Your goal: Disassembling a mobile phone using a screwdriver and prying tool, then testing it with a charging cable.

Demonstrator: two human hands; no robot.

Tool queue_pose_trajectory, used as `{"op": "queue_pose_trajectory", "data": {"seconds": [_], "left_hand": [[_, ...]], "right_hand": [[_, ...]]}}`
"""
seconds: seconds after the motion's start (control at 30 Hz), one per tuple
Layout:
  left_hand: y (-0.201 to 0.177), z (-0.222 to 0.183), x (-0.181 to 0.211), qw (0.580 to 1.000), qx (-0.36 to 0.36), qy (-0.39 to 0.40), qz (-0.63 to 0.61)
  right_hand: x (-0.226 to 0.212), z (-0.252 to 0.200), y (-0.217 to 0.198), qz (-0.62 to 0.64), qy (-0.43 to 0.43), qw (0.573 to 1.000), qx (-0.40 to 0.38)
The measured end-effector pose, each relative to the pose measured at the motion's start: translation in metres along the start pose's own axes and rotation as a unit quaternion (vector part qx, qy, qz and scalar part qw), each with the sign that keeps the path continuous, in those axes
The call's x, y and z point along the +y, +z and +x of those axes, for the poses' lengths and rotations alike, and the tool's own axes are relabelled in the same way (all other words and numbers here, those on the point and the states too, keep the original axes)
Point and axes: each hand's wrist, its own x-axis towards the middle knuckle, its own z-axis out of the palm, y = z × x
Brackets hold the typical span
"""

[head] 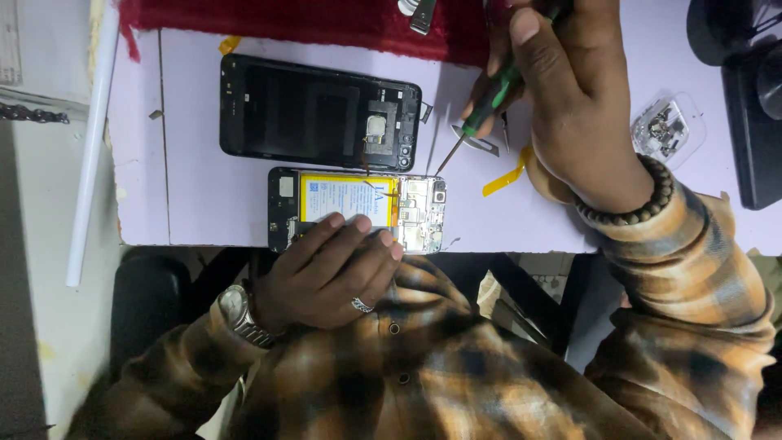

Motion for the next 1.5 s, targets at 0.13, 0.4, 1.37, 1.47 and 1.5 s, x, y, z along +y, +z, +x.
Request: {"op": "queue_pose_trajectory", "data": {"seconds": [0.13,0.4,1.37,1.47,1.5], "left_hand": [[0.000,0.000,0.000,1.000,0.002,0.001,0.000],[0.000,-0.001,0.003,1.000,-0.002,-0.011,-0.008],[0.003,-0.006,0.005,1.000,0.005,-0.011,-0.011],[0.002,-0.005,0.004,1.000,0.004,-0.015,-0.017],[0.001,-0.005,0.005,1.000,-0.001,-0.020,-0.020]], "right_hand": [[-0.003,0.003,0.001,-0.023,-0.037,0.999,-0.017],[-0.002,0.003,0.000,-0.007,0.011,1.000,-0.019],[-0.054,-0.028,-0.006,-0.476,-0.096,0.843,-0.232],[-0.055,-0.050,-0.006,-0.578,-0.115,0.785,-0.191],[-0.056,-0.057,-0.006,-0.592,-0.121,0.778,-0.174]]}}
